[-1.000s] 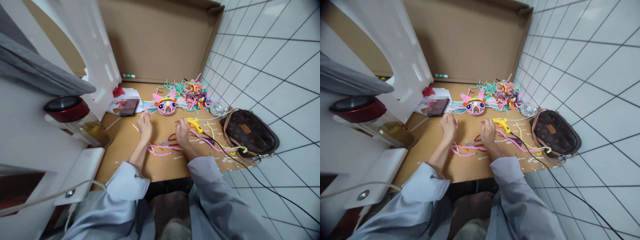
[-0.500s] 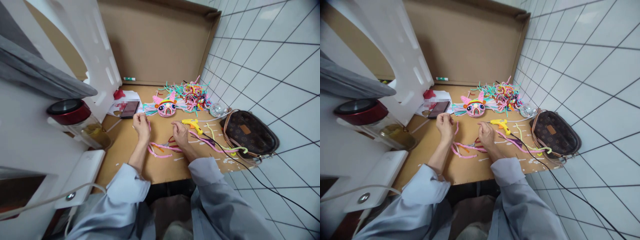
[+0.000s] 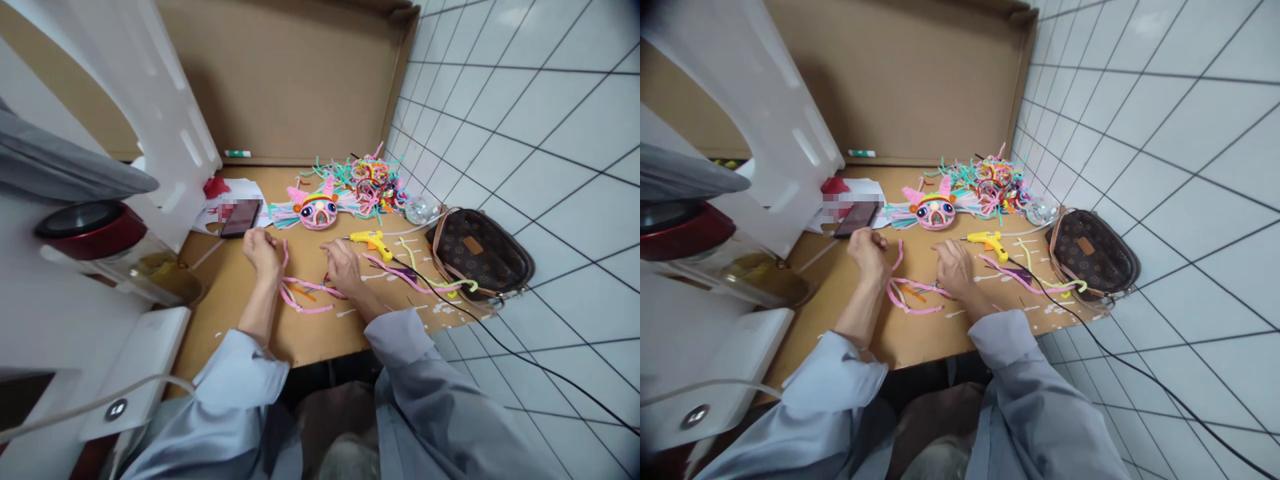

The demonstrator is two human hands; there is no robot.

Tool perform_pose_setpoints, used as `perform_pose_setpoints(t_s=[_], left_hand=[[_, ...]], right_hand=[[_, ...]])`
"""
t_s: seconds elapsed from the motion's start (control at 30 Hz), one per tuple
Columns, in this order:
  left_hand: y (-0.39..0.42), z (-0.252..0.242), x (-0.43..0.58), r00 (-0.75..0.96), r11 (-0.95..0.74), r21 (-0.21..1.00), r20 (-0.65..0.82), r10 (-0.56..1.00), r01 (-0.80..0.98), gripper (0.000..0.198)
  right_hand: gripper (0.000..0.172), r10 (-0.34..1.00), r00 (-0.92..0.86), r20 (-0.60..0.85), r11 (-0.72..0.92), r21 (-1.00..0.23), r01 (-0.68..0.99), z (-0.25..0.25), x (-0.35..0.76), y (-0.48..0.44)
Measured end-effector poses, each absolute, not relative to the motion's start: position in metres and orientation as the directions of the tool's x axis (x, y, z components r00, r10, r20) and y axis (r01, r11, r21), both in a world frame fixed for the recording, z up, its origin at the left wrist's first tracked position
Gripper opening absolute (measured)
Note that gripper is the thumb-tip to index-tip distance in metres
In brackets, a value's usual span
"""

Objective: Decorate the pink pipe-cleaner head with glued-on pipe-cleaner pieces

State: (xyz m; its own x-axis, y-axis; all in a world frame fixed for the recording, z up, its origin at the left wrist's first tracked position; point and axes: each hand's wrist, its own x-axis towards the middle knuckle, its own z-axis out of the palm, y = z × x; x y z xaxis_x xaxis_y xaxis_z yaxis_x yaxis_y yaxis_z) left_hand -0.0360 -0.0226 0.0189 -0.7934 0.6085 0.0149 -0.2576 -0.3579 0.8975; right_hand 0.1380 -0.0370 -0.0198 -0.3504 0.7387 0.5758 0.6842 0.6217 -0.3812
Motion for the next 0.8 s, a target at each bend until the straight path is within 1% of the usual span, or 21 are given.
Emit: perform_pose_setpoints(t_s=[0.03, 0.1, 0.2, 0.27, 0.37, 0.47, 0.63, 0.73, 0.8], left_hand=[[-0.022, 0.019, -0.036, -0.792, -0.361, 0.888, -0.005, 0.611, -0.284, 0.023], [-0.023, 0.02, -0.035, -0.789, -0.369, 0.885, 0.003, 0.614, -0.284, 0.028], [-0.025, 0.019, -0.034, -0.785, -0.366, 0.909, 0.076, 0.615, -0.2, 0.035], [-0.025, 0.017, -0.035, -0.788, -0.374, 0.916, 0.121, 0.604, -0.146, 0.038], [-0.023, 0.014, -0.039, -0.823, -0.429, 0.893, 0.141, 0.55, -0.134, 0.039], [-0.02, 0.013, -0.042, -0.853, -0.448, 0.879, 0.103, 0.512, -0.163, 0.031], [-0.022, 0.019, -0.037, -0.846, -0.423, 0.878, 0.041, 0.532, -0.224, 0.01], [-0.027, 0.025, -0.03, -0.812, -0.386, 0.865, -0.041, 0.582, -0.321, 0.01], [-0.029, 0.028, -0.027, -0.764, -0.356, 0.843, -0.095, 0.638, -0.403, 0.014]], right_hand=[[0.036, 0.747, -0.372, 0.551, 0.618, -0.367, 0.695, -0.018, 0.137, -0.04], [0.035, 0.75, -0.424, 0.507, 0.627, -0.342, 0.701, -0.016, 0.135, -0.045], [0.035, 0.731, -0.507, 0.457, 0.669, -0.332, 0.665, -0.014, 0.133, -0.05], [0.036, 0.719, -0.522, 0.459, 0.686, -0.345, 0.64, -0.013, 0.133, -0.053], [0.037, 0.719, -0.474, 0.509, 0.678, -0.365, 0.638, -0.011, 0.134, -0.055], [0.037, 0.723, -0.438, 0.534, 0.669, -0.381, 0.638, -0.011, 0.135, -0.055], [0.036, 0.728, -0.423, 0.54, 0.664, -0.402, 0.63, -0.019, 0.136, -0.05], [0.036, 0.729, -0.418, 0.543, 0.66, -0.396, 0.638, -0.021, 0.136, -0.048], [0.038, 0.72, -0.423, 0.55, 0.666, -0.374, 0.645, -0.019, 0.138, -0.048]])
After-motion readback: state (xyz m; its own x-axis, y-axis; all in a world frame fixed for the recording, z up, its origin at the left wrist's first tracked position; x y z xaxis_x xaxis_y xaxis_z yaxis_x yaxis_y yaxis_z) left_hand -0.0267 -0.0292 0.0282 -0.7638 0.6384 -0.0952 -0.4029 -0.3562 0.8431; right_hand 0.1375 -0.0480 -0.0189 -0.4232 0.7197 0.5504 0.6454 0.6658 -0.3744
